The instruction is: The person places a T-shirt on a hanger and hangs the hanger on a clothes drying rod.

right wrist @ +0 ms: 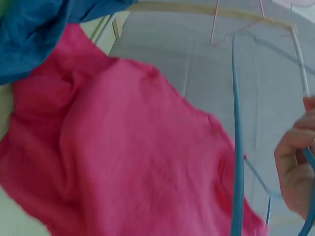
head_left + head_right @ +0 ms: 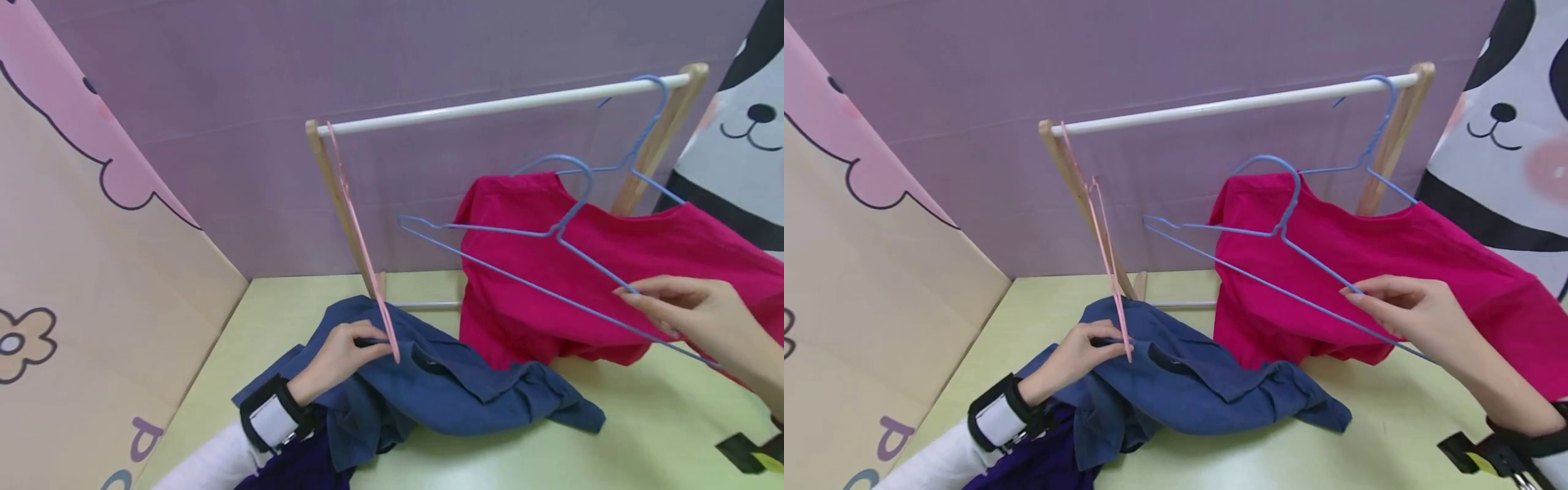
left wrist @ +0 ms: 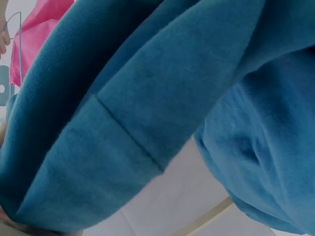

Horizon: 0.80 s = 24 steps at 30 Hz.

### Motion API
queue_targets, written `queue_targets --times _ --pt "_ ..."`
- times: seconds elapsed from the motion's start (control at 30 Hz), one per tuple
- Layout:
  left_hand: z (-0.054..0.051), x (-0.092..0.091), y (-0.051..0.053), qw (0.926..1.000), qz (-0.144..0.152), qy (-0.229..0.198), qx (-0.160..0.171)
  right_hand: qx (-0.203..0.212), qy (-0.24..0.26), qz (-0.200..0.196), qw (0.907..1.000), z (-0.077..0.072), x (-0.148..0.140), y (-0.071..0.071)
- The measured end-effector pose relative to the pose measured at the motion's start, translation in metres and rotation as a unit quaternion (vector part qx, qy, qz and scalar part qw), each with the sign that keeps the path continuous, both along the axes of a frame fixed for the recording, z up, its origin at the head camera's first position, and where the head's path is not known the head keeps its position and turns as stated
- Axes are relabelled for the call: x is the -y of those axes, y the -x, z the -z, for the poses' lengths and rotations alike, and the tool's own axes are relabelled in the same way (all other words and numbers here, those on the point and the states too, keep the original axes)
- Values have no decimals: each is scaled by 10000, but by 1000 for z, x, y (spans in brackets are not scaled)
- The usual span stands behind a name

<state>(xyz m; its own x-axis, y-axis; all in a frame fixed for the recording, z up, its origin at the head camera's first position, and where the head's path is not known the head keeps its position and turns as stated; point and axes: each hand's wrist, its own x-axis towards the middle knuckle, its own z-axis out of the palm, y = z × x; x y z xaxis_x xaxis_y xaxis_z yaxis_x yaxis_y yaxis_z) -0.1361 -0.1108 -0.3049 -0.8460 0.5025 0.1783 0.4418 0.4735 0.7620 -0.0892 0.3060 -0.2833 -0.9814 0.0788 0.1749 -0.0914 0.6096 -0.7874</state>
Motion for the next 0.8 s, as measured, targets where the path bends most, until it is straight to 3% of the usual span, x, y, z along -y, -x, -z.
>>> queue_targets --times 0.17,0.27,0.4,0.5,0.63,0.67,0.8 --pt "1 1 0 9998 -176 -29 -8 87 -197 -200 9996 10 -23 -13" --pt "6 2 3 9997 -209 -135 19 -236 -225 -401 9987 17 -34 -19" --pt "22 7 14 9989 -318 -292 168 -791 -143 -728 9941 28 -45 -25" --pt "34 11 21 9982 -381 -372 274 -1151 24 -1079 9875 36 -52 -28" --pt "38 14 24 9978 -331 -533 212 -1493 53 -1645 9750 42 -59 -29" --pt "39 14 24 9978 -307 -567 158 -1544 61 -1799 9715 43 -61 -29" --pt "39 14 24 9976 -190 -635 194 -1329 16 -1909 9726 48 -63 -29"
